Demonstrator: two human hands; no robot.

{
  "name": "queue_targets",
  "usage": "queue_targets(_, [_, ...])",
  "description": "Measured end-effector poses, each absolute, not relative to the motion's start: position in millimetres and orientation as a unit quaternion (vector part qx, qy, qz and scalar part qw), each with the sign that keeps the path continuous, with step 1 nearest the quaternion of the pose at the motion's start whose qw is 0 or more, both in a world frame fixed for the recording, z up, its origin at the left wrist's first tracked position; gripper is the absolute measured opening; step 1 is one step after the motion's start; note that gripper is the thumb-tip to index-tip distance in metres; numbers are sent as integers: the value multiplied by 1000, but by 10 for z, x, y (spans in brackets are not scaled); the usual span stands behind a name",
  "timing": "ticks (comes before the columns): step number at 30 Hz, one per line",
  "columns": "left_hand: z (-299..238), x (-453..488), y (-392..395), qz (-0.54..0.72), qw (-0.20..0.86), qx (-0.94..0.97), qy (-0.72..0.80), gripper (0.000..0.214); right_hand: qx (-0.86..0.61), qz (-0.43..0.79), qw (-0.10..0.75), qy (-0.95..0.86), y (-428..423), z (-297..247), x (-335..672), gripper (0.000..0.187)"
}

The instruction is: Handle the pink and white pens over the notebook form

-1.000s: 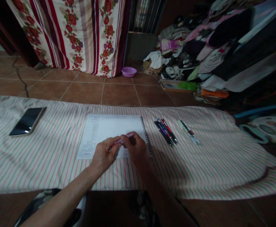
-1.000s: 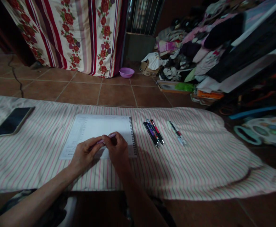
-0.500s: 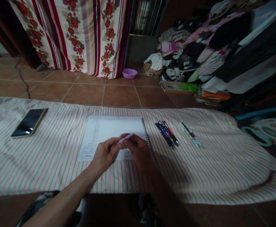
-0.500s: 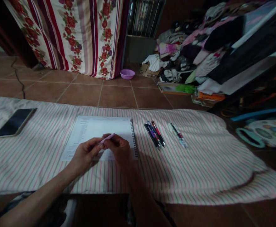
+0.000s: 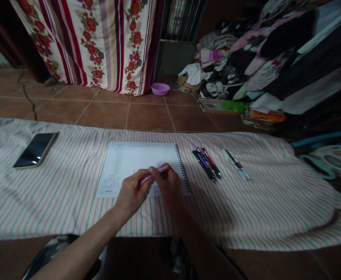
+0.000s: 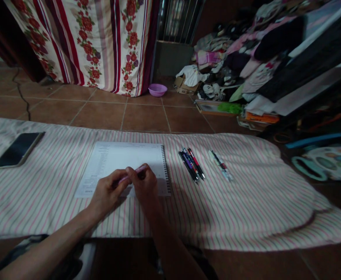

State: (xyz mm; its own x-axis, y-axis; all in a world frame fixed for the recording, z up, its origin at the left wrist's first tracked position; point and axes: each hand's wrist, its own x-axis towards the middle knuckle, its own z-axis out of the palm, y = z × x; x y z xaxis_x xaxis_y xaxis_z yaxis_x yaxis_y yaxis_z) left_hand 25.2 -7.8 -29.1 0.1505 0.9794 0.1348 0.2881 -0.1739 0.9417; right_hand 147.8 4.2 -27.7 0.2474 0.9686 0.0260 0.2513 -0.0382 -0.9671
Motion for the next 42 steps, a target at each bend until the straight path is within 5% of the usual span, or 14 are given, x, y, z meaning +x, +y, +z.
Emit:
queue_targets(11, [-271,277,-30,442,653,425,445,34,-473,612,499,-391,64,-225,1588,34])
queue_targets(16, [-311,263,-42,448,617,460,455,32,-506,563,514,-403,79,-219,1575,20])
queue_targets(23, [-316,229,-65,410,475,597,499,19,-594,467,481,-445,61,-271,1503,34])
queue_targets(33, [-270,258,-5,455,661,407,436,37,-464,636,487,-378,64,-174,1552,33])
queue_targets(42, [-325,224,-49,448,558,516,472,26,-535,502,538,-416,110,-275,1487,25])
